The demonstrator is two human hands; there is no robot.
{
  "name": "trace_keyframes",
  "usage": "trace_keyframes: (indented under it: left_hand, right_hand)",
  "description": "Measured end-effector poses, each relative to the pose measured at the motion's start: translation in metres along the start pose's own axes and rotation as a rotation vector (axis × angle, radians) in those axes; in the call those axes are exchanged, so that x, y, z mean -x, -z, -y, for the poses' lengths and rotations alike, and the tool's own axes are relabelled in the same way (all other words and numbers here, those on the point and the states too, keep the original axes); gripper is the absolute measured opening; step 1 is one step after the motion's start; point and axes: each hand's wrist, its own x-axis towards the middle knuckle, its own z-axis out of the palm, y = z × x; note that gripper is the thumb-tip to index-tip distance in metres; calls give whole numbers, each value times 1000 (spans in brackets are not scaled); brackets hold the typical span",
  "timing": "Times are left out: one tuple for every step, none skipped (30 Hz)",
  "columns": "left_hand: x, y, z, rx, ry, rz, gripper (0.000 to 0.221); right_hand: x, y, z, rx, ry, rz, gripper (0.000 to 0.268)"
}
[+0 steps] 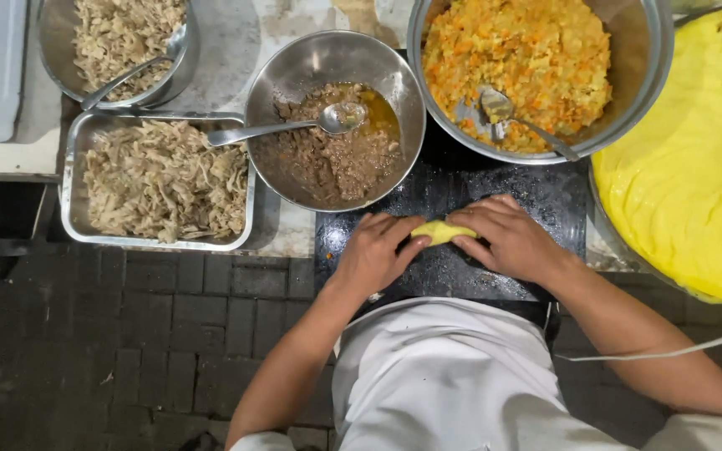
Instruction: The person is preparing food by peeling thin yellow wrappers, adding a spoonful of filling, and rolling them into cylinders.
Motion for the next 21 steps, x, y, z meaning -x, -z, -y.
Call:
trace_keyframes:
  left_hand:
    - [-3,-6,7,3,1,0,27]
    - [-1,-11,12,-48,-40,-69,25]
    - [1,-17,16,-99,-80,-139,23]
    - [0,-17,14,-103,-83,-144,23]
    - [0,-17,11,-134,-115,-138,19]
    - [-4,-16,9,-167,-151,-134,17]
    - [-6,-16,5,-174,-158,-141,17]
    - [-9,-18,3,-208,-202,-144,20]
    - [-11,-20,1,-242,-245,-146,24]
    - [-12,-21,3,-242,-243,-148,24]
    - [-12,-23,6,-240,-241,-136,25]
    - [-13,-24,9,-237,-240,-123,27]
    - [-9,-28,13,-237,-239,-123,27]
    - [-8,-30,17,-268,-266,-114,28]
    - [-8,-32,22,-299,-291,-106,28]
    - [-9,-28,19,-299,-303,-108,28]
    - [-10,-25,18,-328,-312,-82,30]
    - [-13,-23,17,-355,-327,-58,33]
    - [-18,-22,22,-352,-345,-62,33]
    - [-15,-23,23,-339,-332,-33,33]
    - [-12,-25,25,-326,-319,-4,32]
  right_hand:
    - [-2,-4,-9,1,-2,2,28]
    - [-2,-9,-16,25,-1,-18,23]
    - [-1,-13,-21,48,1,-39,19]
    - [1,-17,-25,51,7,-41,19]
    - [1,-20,-28,73,-30,-63,18]
    - [-1,-22,-32,97,-65,-87,18]
    - [0,-24,-34,101,-56,-94,18]
    - [-1,-27,-37,133,-70,-120,20]
    - [-1,-30,-42,164,-84,-147,25]
    - [-2,-26,-37,164,-83,-144,25]
    - [-3,-22,-32,133,-44,-157,26]
    - [-4,-17,-28,103,-7,-173,28]
    - [-3,-15,-21,103,-7,-171,28]
    - [-5,-12,-15,95,48,-98,35]
    - [-6,-7,-9,88,102,-24,42]
    - [-7,-8,-9,97,102,-32,42]
    - [-9,-8,-9,27,102,-63,36]
    - [-10,-8,-10,-38,100,-95,30]
    - [-16,-4,-15,-22,99,-105,30]
    - [-15,-3,-15,-42,109,-83,30]
    - [-13,-3,-16,-61,119,-61,30]
